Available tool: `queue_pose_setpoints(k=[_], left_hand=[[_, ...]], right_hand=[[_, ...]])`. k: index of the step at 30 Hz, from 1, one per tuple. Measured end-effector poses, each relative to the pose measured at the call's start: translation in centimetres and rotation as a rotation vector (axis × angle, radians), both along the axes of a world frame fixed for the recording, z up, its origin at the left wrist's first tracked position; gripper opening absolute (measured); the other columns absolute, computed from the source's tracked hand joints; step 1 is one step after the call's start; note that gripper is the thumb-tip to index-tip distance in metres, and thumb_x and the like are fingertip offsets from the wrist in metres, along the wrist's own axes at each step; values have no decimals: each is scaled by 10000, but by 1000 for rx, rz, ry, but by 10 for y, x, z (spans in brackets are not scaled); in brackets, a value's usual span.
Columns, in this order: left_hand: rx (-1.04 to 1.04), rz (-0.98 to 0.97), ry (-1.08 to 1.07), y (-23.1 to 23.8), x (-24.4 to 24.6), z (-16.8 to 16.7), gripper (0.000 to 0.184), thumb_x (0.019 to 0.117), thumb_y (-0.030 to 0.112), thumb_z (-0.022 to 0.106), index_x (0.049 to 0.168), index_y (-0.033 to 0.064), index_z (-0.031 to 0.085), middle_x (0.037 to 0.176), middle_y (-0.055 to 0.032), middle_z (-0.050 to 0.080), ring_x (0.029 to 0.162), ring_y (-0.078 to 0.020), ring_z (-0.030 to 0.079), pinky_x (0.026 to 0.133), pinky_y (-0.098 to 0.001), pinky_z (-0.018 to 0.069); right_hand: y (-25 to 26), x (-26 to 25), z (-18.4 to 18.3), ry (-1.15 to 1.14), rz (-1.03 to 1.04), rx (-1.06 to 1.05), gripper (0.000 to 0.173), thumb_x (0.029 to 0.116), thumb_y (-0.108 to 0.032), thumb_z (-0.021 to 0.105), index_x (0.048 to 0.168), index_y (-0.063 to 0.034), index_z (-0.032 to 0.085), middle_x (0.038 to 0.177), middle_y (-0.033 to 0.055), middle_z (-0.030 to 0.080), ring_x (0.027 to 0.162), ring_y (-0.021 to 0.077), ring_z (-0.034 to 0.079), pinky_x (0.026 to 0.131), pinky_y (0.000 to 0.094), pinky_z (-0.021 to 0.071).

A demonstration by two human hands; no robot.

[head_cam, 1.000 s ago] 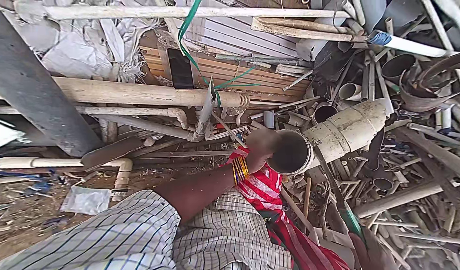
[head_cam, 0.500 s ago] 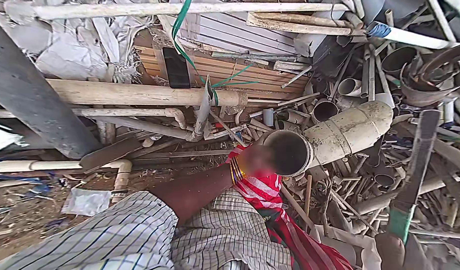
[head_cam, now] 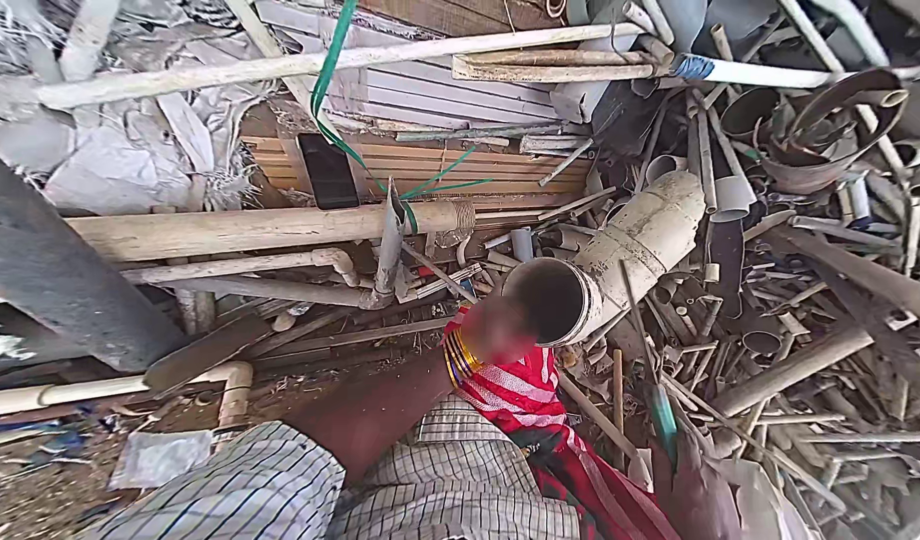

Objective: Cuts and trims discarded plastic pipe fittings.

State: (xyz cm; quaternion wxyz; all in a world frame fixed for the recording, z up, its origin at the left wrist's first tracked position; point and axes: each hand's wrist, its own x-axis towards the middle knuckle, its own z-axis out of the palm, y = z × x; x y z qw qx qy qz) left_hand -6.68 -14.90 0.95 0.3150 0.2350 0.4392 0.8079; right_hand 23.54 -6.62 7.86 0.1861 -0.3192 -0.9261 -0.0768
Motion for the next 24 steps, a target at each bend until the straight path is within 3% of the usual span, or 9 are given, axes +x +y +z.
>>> queue_pose_setpoints(k=[2,8,10,12,15,18,20,22,24], left_hand=[[36,10,11,-1,0,-2,659,811,-95,451,1461,-33,358,1154,-50,659,1019,-42,668,919,-262,563],[49,31,37,-6,0,0,728,790,-99,442,1493,-70,255,1228,-52,623,1066,-22,655,945,-241,554],[51,25,43,-5,1,0,738,786,-100,442,1498,-82,244,1247,-70,615,1078,-31,650,954,-247,549],[41,32,30,-3,3,1,730,787,-106,434,1493,-90,249,1261,-88,606,1086,-43,644,958,-251,544],[23,75,24,1,3,1,694,799,-90,426,1476,-74,274,1230,-62,616,1073,-34,646,949,-247,544],[15,111,-1,4,5,-4,659,801,-92,407,1449,-59,297,1196,-50,616,1063,-41,644,949,-258,543],[11,139,-1,9,6,-3,618,810,-95,388,1423,-37,337,1175,-48,626,1050,-52,648,934,-265,548],[-8,141,0,12,7,-2,594,848,-81,360,1440,-35,336,1200,-75,604,1063,-77,635,935,-282,545],[-47,149,-15,15,6,0,545,883,-53,331,1427,-18,352,1182,-75,600,1041,-84,635,913,-290,550]], right_hand=[[12,-2,-4,-66,0,-69,511,959,-288,506,1185,144,656,681,234,675,541,425,674,470,570,515],[17,-13,-1,227,140,144,568,1076,-402,356,1135,119,574,750,203,658,594,198,659,571,307,548],[25,-10,-16,30,77,-29,501,976,-320,476,1137,128,632,674,206,663,545,322,679,497,456,540],[36,-9,-21,-161,-57,-309,469,984,-274,534,1237,112,611,721,265,672,646,483,693,554,623,522],[45,-8,-28,124,32,-91,497,942,-304,499,1101,131,680,680,221,671,554,392,679,488,533,521],[38,-12,-37,307,71,-11,554,990,-357,437,1116,145,634,714,204,680,554,299,674,510,421,546],[37,-10,-42,78,-3,-272,513,987,-336,479,1159,131,602,704,214,665,602,373,696,538,508,558],[46,-17,-33,-244,-152,-706,457,1072,-329,484,1313,59,498,907,271,677,882,477,697,762,611,536],[44,-13,-41,-32,-62,-555,447,1026,-303,512,1203,102,573,763,262,663,711,470,699,611,603,538]])
